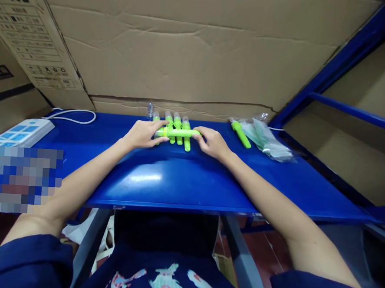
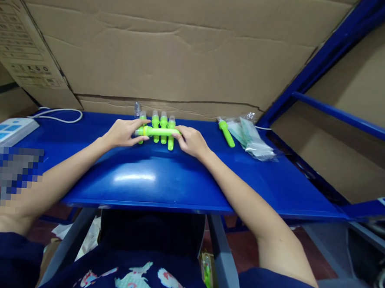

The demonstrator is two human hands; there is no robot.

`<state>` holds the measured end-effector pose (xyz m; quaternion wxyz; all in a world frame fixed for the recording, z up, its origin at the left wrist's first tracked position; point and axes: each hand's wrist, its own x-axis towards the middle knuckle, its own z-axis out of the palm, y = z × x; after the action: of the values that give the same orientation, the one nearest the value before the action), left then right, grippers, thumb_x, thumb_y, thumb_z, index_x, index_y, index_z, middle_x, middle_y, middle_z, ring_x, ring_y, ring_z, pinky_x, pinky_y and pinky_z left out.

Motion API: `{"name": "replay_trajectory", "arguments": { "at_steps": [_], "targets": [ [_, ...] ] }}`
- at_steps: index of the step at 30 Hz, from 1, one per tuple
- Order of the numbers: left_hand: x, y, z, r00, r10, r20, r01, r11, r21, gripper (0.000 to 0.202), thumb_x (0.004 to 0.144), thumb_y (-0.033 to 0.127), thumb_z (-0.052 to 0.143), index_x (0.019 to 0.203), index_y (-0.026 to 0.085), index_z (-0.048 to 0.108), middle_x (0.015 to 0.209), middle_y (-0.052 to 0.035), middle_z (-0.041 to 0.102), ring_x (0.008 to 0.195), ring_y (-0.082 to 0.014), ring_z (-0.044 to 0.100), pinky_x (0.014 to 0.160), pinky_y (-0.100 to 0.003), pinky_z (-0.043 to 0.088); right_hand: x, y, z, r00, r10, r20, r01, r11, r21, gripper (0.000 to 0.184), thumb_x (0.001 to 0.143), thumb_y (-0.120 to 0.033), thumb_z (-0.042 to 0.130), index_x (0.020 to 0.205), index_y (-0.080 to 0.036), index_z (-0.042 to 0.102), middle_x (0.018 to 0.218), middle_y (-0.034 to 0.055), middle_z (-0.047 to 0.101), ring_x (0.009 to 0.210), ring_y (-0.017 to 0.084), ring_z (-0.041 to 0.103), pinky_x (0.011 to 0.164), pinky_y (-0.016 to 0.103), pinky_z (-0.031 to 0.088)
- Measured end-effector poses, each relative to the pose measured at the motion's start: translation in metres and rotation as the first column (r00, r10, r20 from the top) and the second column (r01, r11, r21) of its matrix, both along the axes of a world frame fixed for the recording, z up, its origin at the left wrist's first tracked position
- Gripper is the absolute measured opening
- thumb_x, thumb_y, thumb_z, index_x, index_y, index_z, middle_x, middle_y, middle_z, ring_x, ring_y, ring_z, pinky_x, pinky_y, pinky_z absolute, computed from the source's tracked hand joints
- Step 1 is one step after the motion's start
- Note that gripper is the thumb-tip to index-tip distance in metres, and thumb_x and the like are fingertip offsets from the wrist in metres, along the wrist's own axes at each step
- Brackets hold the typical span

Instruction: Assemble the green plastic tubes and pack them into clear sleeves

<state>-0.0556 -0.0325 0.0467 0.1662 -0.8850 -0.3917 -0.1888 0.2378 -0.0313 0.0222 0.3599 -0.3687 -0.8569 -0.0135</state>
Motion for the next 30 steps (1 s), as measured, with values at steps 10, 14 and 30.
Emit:
{"name": "replay_trajectory", "arguments": {
  "at_steps": [10, 14, 30],
  "targets": [
    [0.016, -0.006, -0.006, 0.999, 0.038, 0.036, -0.041, 0.994, 0.096, 0.058, 0.096, 0.066, 0.046, 0.121, 0.02, 0.072, 0.105, -0.0106, 0.078, 0.084, -0.0254, 0.075, 0.057, -0.029, 0.036, -0.008, -0.003, 0.009, 0.986, -0.086, -0.146, 0.047, 0.968, -0.248, 0.056, 0.099, -0.065, 0.037, 0.093, -0.015, 0.062, 0.081, 0.0075, 0.066, 0.067, 0.017, 0.057, 0.066, 0.03, 0.042],
    [0.016, -0.007, -0.004, 0.99, 0.122, 0.077, -0.125, 0.992, 0.035, 0.056, 0.097, 0.065, 0.046, 0.124, 0.022, 0.07, 0.113, -0.0095, 0.078, 0.089, -0.0271, 0.075, 0.06, -0.03, 0.039, 0.0, -0.004, 0.017, 0.995, 0.046, -0.093, -0.056, 0.993, -0.107, 0.035, 0.089, -0.041, 0.062, 0.115, -0.018, 0.053, 0.11, 0.012, 0.066, 0.071, 0.017, 0.058, 0.069, 0.031, 0.046],
    [0.016, -0.004, -0.005, 0.991, 0.116, 0.064, -0.116, 0.993, -0.01, 0.055, 0.095, 0.066, 0.048, 0.105, 0.017, 0.072, 0.1, -0.0103, 0.079, 0.078, -0.0248, 0.073, 0.055, -0.029, 0.028, 0.003, -0.004, 0.019, 0.998, 0.052, -0.025, -0.058, 0.93, -0.363, 0.037, 0.095, -0.05, 0.05, 0.095, -0.015, 0.062, 0.082, 0.0064, 0.067, 0.064, 0.016, 0.056, 0.063, 0.028, 0.041]
  ]
}}
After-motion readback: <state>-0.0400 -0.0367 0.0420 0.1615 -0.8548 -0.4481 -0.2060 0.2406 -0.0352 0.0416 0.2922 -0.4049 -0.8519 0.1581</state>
